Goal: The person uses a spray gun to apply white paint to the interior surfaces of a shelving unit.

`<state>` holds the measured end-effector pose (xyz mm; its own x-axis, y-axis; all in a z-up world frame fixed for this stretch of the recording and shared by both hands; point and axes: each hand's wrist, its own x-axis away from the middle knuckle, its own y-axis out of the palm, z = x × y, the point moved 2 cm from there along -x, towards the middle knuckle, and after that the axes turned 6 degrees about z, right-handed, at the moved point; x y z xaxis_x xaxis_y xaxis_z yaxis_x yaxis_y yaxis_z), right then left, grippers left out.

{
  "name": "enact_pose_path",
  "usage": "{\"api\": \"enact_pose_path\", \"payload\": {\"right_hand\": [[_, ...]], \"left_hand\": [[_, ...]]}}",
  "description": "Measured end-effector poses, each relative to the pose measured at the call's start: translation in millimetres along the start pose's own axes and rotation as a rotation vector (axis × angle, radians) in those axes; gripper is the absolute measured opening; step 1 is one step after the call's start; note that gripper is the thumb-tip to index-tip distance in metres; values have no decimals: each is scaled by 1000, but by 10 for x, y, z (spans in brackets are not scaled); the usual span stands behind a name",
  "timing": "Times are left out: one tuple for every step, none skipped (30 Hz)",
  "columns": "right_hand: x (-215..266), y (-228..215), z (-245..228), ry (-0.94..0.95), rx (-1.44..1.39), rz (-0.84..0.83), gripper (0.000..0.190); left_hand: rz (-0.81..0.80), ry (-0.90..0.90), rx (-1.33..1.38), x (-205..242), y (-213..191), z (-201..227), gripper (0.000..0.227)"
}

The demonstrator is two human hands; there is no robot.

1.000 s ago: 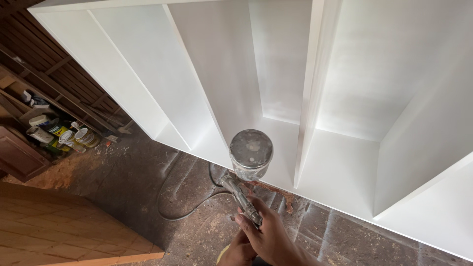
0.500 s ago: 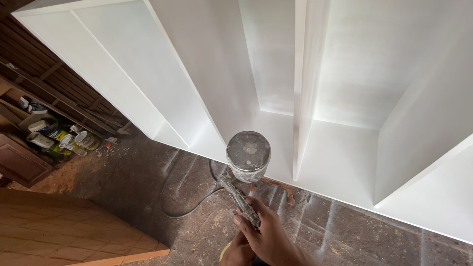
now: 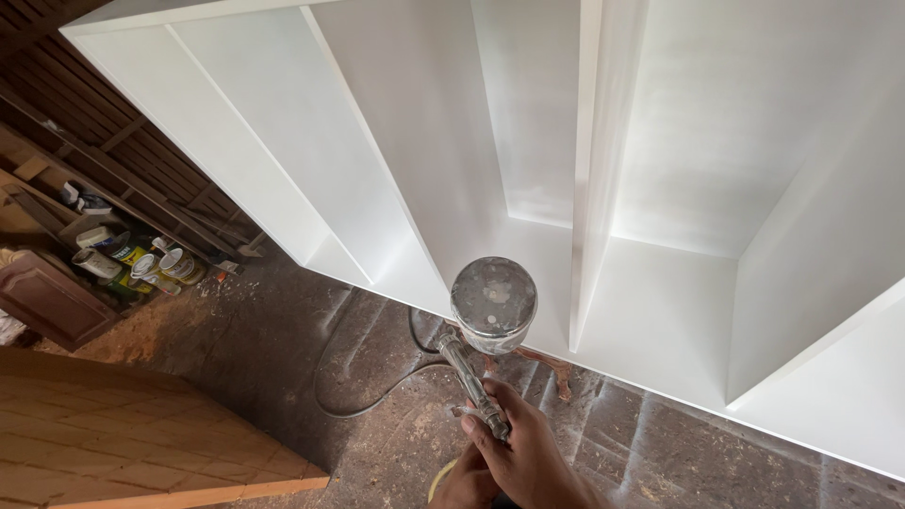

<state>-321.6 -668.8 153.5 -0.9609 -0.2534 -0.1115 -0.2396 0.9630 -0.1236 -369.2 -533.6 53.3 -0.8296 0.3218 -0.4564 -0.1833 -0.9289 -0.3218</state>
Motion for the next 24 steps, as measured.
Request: {"api": "enact_pose_path", "payload": {"right_hand": [[7, -4, 7, -5, 6, 0, 37], [9, -10, 15, -10, 12, 2, 38], [10, -15, 20, -21, 4, -1, 37], [8, -16, 23, -33, -5, -4, 37], [3, -16, 26, -46, -14, -6, 36], [2, -10, 31, -33, -15, -9, 37], [0, -4, 34, -21, -17, -11, 37], [-7, 3, 36, -8, -18, -13, 38], [-9, 4, 28, -28, -11, -6, 37], [-14, -1, 18, -49, -6, 2, 37], [-19, -7, 4, -70, 0, 10, 37], [-24, -12, -3, -52, 8, 3, 36], [-29, -15, -7, -34, 15, -4, 36], [-26, -15, -9, -15, 23, -11, 36], [-27, -13, -13, -35, 13, -12, 37], [-32, -7, -11, -55, 3, -12, 38], [-33, -1, -1, -74, -6, -13, 39], [-35, -5, 25, -56, 13, -8, 36], [-27, -16, 61, -37, 31, -4, 34], [-22, -14, 114, -21, 47, -7, 33], [-31, -27, 167, -30, 76, 31, 32], [-99, -30, 204, -51, 98, 42, 32], [-144, -28, 242, -72, 118, 54, 32], [-126, 9, 288, -79, 123, 77, 32]], "left_hand": [[-6, -7, -22, 5, 2, 6, 42], [-14, -13, -43, 2, 2, 7, 41], [-22, -18, -64, -3, 7, 9, 41], [-25, -26, -59, -10, 2, 10, 41], [-28, -34, -55, -18, -2, 11, 40], [-31, -44, -50, -20, -6, 17, 40], [-46, -40, -86, -21, -13, 25, 39], [-61, -35, -123, -25, -20, 32, 38], [-76, -30, -160, -31, -26, 38, 38], [-76, -33, -128, -43, -31, 45, 39], [-77, -36, -97, -56, -32, 53, 40], [-77, -39, -66, -69, -36, 59, 41], [-72, -16, -76, -84, -40, 66, 40], [-65, 6, -84, -93, -40, 71, 38], [-59, 27, -93, -98, -44, 76, 36], [-65, 34, -88, -102, -50, 75, 37], [-72, 42, -84, -105, -50, 71, 39], [-77, 49, -81, -109, -49, 70, 40], [-76, 65, -152, -113, -45, 68, 37], [-71, 70, -211, -97, -35, 71, 38], [-70, 73, -248, -78, -65, 83, 39], [-72, 53, -243, -76, -158, 107, 40], [-74, 34, -241, -52, -284, 151, 42], [-50, 8, -259, 51, -445, 224, 43]]}}
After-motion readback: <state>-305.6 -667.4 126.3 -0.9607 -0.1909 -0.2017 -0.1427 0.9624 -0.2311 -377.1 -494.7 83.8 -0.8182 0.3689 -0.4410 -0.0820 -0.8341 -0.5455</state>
